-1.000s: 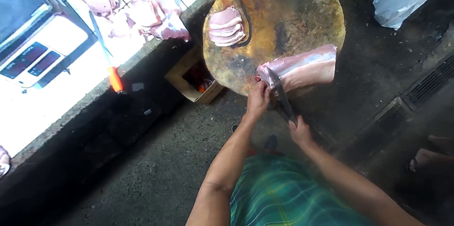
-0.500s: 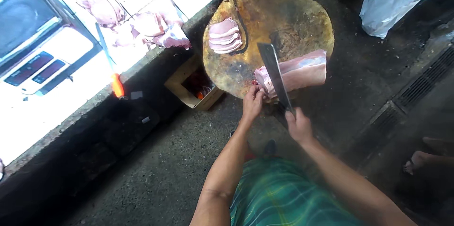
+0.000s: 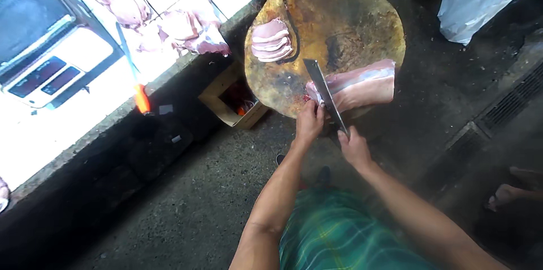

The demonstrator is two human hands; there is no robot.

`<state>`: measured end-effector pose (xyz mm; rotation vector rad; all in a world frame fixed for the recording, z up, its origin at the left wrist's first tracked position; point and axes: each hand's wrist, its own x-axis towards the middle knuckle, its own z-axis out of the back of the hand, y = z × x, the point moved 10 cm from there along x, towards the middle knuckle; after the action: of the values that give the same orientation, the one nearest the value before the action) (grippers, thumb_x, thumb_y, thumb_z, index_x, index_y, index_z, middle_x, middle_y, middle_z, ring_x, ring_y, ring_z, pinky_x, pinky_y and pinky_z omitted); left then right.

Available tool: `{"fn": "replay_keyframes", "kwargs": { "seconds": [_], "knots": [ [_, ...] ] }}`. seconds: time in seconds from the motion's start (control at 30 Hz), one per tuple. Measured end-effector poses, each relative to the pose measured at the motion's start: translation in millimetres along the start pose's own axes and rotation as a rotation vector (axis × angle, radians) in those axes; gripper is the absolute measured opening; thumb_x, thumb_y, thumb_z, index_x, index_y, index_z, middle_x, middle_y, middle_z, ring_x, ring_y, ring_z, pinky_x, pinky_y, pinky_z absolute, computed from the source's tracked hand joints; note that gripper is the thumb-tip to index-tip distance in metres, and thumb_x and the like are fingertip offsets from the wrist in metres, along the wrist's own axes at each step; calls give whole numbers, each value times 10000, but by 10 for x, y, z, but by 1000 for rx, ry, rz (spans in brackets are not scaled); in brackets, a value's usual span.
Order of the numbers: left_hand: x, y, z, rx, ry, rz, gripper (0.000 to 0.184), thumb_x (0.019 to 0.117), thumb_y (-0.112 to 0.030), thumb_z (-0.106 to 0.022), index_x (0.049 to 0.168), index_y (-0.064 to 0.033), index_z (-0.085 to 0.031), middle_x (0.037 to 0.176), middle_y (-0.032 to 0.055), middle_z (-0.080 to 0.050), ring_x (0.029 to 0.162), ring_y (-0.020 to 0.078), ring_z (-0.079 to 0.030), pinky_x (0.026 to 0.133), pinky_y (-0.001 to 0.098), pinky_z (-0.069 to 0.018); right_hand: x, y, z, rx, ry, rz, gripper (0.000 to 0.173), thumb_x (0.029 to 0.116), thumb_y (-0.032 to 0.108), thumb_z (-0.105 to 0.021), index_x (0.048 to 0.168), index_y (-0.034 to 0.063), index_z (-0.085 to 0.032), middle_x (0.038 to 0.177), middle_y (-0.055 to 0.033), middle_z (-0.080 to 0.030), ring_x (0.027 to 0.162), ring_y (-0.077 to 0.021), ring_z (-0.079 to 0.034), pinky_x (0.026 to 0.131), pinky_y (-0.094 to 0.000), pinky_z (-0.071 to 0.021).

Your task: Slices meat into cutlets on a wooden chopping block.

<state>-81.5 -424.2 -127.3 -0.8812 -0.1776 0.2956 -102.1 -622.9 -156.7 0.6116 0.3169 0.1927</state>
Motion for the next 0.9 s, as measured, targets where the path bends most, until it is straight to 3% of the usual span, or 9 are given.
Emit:
{"fn": "replay_keyframes", "kwargs": {
  "seconds": [0.2,0.3,0.43,0.53,0.63,0.7,0.77,0.9],
  "knots": [
    [34,7,17,-1,-23,7,250,1055,-229,-545,1055,-11,-666,967,129,-688,906,245,-691,851,457,-580,-152,-268,-130,-48,28,-41,527,1071,484,-436,1169,-3,-614,770,-155,-683,747,-323,-714,713,-510,-583],
    [56,58,32,-45,-22,37,237,1051,-225,-547,1055,-17,-661,944,122,-691,892,237,-694,840,464,-581,-380,-616,-272,-87,72,-100,551,1071,475,-435,1247,-20,-602,835,-179,-713,791,-354,-731,744,-527,-593],
    [75,268,49,-373,0,204,239,1060,-217,-530,1116,-17,-647,900,95,-693,806,182,-686,781,417,-592,-823,-995,-253,-55,71,-118,574,1069,481,-421,1246,-34,-603,856,-202,-709,790,-369,-722,732,-550,-586],
    [57,421,9,-766,39,332,253,1057,-154,-441,1198,9,-574,877,93,-695,750,169,-681,703,358,-588,-977,-773,27,-7,-93,21,582,1061,467,-414,1158,-62,-636,755,-172,-683,655,-309,-694,621,-495,-582],
    [44,505,-114,-933,124,414,324,1025,-187,-433,1286,-20,-528,895,106,-706,715,186,-682,626,331,-571,-754,-215,313,52,-172,126,581,1071,458,-411,1146,-70,-644,723,-143,-670,625,-259,-677,596,-462,-579],
    [39,471,-119,-917,158,389,334,1020,-175,-490,1301,3,-532,922,120,-718,744,189,-695,658,332,-579,-464,133,395,81,-149,132,573,1070,476,-418,1131,-46,-646,721,-133,-661,643,-263,-673,627,-477,-579],
    [30,408,-115,-867,171,335,261,1042,-136,-562,1242,32,-560,951,130,-714,787,198,-704,719,360,-602,-200,331,368,91,-94,81,566,1067,530,-417,1134,9,-628,721,-125,-641,651,-284,-662,637,-507,-566],
    [79,176,7,-509,156,172,219,1046,-185,-610,1171,-10,-651,1014,107,-732,910,185,-727,864,418,-619,9,334,190,-5,26,-66,591,1060,608,-385,1123,60,-597,733,-127,-645,704,-319,-689,667,-534,-570]
  ]
}}
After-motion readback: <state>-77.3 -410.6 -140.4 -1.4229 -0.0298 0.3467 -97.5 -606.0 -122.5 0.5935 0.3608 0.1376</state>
